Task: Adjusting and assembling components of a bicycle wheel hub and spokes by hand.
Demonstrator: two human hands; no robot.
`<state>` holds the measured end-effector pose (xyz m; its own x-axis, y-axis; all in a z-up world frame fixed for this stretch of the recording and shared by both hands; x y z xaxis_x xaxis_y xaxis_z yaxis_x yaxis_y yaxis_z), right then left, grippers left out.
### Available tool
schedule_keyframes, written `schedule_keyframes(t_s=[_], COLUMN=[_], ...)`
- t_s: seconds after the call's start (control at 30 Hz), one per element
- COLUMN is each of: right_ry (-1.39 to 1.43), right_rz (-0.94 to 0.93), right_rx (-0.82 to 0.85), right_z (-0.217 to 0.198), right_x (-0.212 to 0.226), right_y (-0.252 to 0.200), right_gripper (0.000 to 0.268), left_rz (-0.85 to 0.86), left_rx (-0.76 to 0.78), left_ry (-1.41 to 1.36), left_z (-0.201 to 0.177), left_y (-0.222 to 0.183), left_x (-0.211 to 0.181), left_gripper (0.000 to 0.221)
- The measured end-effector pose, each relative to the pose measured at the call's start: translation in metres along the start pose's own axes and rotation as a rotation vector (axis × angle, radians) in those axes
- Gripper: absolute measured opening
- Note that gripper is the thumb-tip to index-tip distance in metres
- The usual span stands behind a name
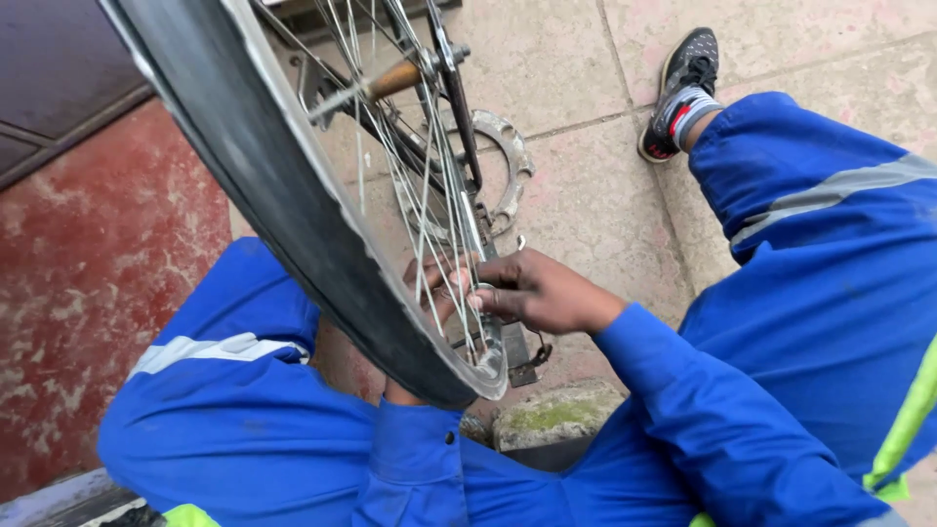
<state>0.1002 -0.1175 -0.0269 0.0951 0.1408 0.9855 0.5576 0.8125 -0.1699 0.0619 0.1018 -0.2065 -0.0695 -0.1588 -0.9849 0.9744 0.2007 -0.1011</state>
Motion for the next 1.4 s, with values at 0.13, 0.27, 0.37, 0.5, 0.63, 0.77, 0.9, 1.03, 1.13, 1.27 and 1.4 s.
schedule_keyframes(t_s=[0.13,0.27,0.37,0.5,0.63,0.77,0.9,1.03,1.13,1.27,1.4], right_ry=[-0.743,-0.805,-0.39,0.371,0.73,0.954,1.107,1.075,1.086,1.068,1.065], right_rz=[-0.102,-0.13,0.032,-0.08,-0.094,-0.082,-0.06,-0.064,-0.096,-0.084,-0.098], right_rx=[-0.173,-0.224,-0.17,0.172,0.428,0.563,0.755,0.751,0.773,0.782,0.715], right_z=[0.003,0.005,-0.001,-0.002,0.006,0.016,0.031,0.028,0.028,0.03,0.029], right_x=[0.007,0.01,-0.001,-0.041,-0.048,-0.066,-0.076,-0.054,-0.055,-0.066,-0.082], right_y=[-0.007,-0.007,-0.009,-0.005,0.002,0.011,0.011,0.006,0.007,0.009,0.018], right_gripper=[0.031,0.039,0.023,0.034,0.039,0.051,0.051,0.028,0.046,0.043,0.046], left_rz=[-0.016,-0.002,0.013,0.017,0.027,0.043,0.046,0.054,0.062,0.067,0.081], left_rx=[-0.012,-0.011,-0.004,-0.003,-0.002,-0.006,-0.009,0.004,0.016,0.024,0.02], left_ry=[-0.014,-0.043,-0.05,-0.074,-0.097,-0.107,-0.13,-0.146,-0.158,-0.177,-0.189], left_z=[-0.004,0.004,0.0,-0.004,-0.01,0.092,0.111,0.118,0.12,0.123,0.119], left_y=[-0.014,-0.009,-0.005,-0.01,-0.015,-0.051,-0.067,-0.07,-0.07,-0.072,-0.076], left_x=[0.013,0.015,0.006,0.005,-0.001,-0.17,-0.198,-0.205,-0.209,-0.209,-0.214], left_gripper=[0.017,0.017,0.017,0.018,0.018,0.019,0.019,0.019,0.019,0.02,0.02])
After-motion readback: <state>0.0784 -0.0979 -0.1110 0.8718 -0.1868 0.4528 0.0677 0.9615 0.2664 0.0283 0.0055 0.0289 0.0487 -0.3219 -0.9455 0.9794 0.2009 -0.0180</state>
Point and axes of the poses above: each hand's wrist, its own y-axis towards the middle knuckle, its own z-axis out of the palm, x = y × z, the point moved 6 cm from there along y, towards the middle knuckle, and after that the axes turned 1 degree about z, right-handed, at the moved point
